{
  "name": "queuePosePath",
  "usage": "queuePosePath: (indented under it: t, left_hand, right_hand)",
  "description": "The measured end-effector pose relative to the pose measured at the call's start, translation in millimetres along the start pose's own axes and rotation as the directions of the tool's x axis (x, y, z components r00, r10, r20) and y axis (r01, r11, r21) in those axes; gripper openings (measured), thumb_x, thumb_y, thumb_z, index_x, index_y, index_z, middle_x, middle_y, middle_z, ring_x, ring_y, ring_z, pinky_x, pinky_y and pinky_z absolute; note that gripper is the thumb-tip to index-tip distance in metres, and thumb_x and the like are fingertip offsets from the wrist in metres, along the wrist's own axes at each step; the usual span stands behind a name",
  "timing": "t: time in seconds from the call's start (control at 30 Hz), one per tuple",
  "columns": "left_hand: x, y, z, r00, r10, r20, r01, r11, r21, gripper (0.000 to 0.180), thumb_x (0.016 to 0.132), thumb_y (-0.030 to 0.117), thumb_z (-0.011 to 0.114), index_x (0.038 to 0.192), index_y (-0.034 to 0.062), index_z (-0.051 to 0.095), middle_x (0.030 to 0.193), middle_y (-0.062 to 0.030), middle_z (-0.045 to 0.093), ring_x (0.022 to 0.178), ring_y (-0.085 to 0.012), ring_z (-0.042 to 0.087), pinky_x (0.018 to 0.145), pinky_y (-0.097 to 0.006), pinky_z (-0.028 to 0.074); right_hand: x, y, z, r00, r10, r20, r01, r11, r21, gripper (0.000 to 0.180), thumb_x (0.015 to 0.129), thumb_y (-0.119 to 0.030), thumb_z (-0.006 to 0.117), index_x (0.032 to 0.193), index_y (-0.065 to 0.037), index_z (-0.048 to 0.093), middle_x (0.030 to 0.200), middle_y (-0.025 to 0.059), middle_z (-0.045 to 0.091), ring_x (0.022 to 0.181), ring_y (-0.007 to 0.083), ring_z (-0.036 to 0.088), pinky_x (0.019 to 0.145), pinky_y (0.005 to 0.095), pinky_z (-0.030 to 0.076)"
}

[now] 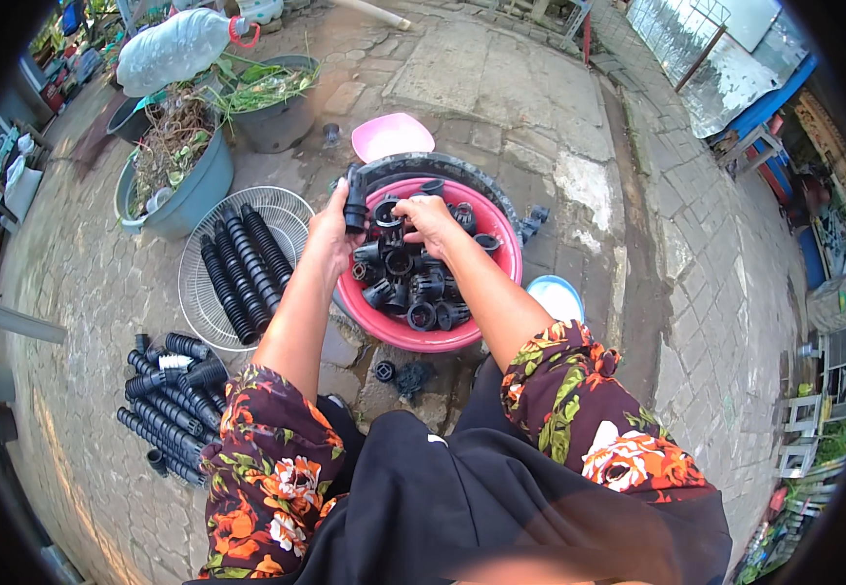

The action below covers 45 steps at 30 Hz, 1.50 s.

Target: Sorting and assembling plastic net pots and corrugated tubes for a hydroponic gardening system.

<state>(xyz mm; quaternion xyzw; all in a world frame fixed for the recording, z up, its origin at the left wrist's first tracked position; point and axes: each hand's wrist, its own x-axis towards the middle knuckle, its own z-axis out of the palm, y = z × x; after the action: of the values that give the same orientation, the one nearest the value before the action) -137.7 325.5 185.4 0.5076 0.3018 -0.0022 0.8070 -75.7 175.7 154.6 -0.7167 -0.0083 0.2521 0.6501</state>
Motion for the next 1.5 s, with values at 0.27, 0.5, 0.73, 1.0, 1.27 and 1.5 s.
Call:
queuePosePath:
  t: [0.27, 0.5, 0.73, 1.0, 1.27, 1.5]
  left_hand:
    - [-12.6, 13.5, -40.6, 0.998, 0.011, -0.061, -0.011, 1.0, -0.009, 0.042, 0.079, 0.052, 0.057, 0.079, 0.01, 0.057, 0.065, -0.0022, 0.056, 0.056, -0.0139, 0.053, 0.052, -0.027, 0.04]
    - [-38.4, 33.4, -102.5, 0.984, 0.032, -0.176, -0.066, 0.98, -0.189, 0.044, 0.079, 0.053, 0.057, 0.081, 0.0086, 0.055, 0.066, -0.0051, 0.056, 0.059, -0.0183, 0.056, 0.051, -0.031, 0.043]
    - [-65.4, 48.7, -168.7, 0.928, 0.034, -0.371, -0.17, 0.925, -0.34, 0.038, 0.077, 0.042, 0.062, 0.092, 0.0079, 0.054, 0.076, -0.0101, 0.056, 0.06, -0.022, 0.056, 0.052, -0.033, 0.047]
    - [-90.5, 45.2, -219.3, 0.912, 0.041, -0.407, -0.199, 0.914, -0.353, 0.029, 0.073, 0.026, 0.068, 0.089, 0.004, 0.058, 0.081, -0.0111, 0.061, 0.066, -0.0197, 0.059, 0.052, -0.031, 0.051]
    - [-92.1, 53.3, -226.9, 0.935, 0.078, -0.345, -0.154, 0.968, -0.2, 0.035, 0.078, 0.043, 0.063, 0.089, 0.01, 0.058, 0.071, -0.0047, 0.062, 0.053, -0.0204, 0.058, 0.048, -0.029, 0.042]
    - [-88.2, 50.6, -226.6, 0.945, 0.062, -0.322, -0.098, 0.991, -0.096, 0.05, 0.08, 0.058, 0.05, 0.094, 0.0098, 0.053, 0.073, -0.0051, 0.061, 0.056, -0.0201, 0.059, 0.046, -0.027, 0.039]
  right_hand:
    - [3.0, -20.2, 22.9, 0.985, 0.083, 0.149, -0.157, 0.783, 0.602, 0.037, 0.08, -0.051, 0.055, 0.089, -0.015, 0.057, 0.075, 0.0035, 0.059, 0.066, 0.0192, 0.057, 0.056, 0.0344, 0.044]
    - [6.8, -16.5, 53.6, 0.978, 0.116, 0.173, -0.199, 0.764, 0.614, 0.053, 0.082, -0.061, 0.043, 0.09, -0.01, 0.055, 0.074, 0.008, 0.058, 0.063, 0.0205, 0.056, 0.054, 0.0373, 0.048]
    - [-19.6, -10.5, 138.9, 0.904, 0.092, 0.418, -0.259, 0.895, 0.364, 0.032, 0.078, -0.042, 0.064, 0.086, -0.012, 0.055, 0.074, 0.0022, 0.056, 0.063, 0.0156, 0.053, 0.05, 0.028, 0.044]
    - [-34.6, -13.4, 222.1, 0.861, 0.024, 0.507, -0.209, 0.927, 0.311, 0.021, 0.079, -0.026, 0.067, 0.089, -0.013, 0.055, 0.082, 0.0001, 0.058, 0.078, 0.0149, 0.054, 0.067, 0.0327, 0.045]
    - [-20.2, -22.5, 246.9, 0.941, -0.046, 0.335, -0.109, 0.898, 0.427, 0.033, 0.075, -0.008, 0.068, 0.103, -0.004, 0.05, 0.09, 0.0065, 0.059, 0.079, 0.0163, 0.056, 0.071, 0.0323, 0.046]
    - [-36.4, -34.6, 253.9, 0.858, -0.15, 0.491, -0.015, 0.948, 0.317, 0.043, 0.083, -0.016, 0.06, 0.123, -0.008, 0.045, 0.09, 0.0017, 0.058, 0.077, 0.0127, 0.055, 0.068, 0.0317, 0.042]
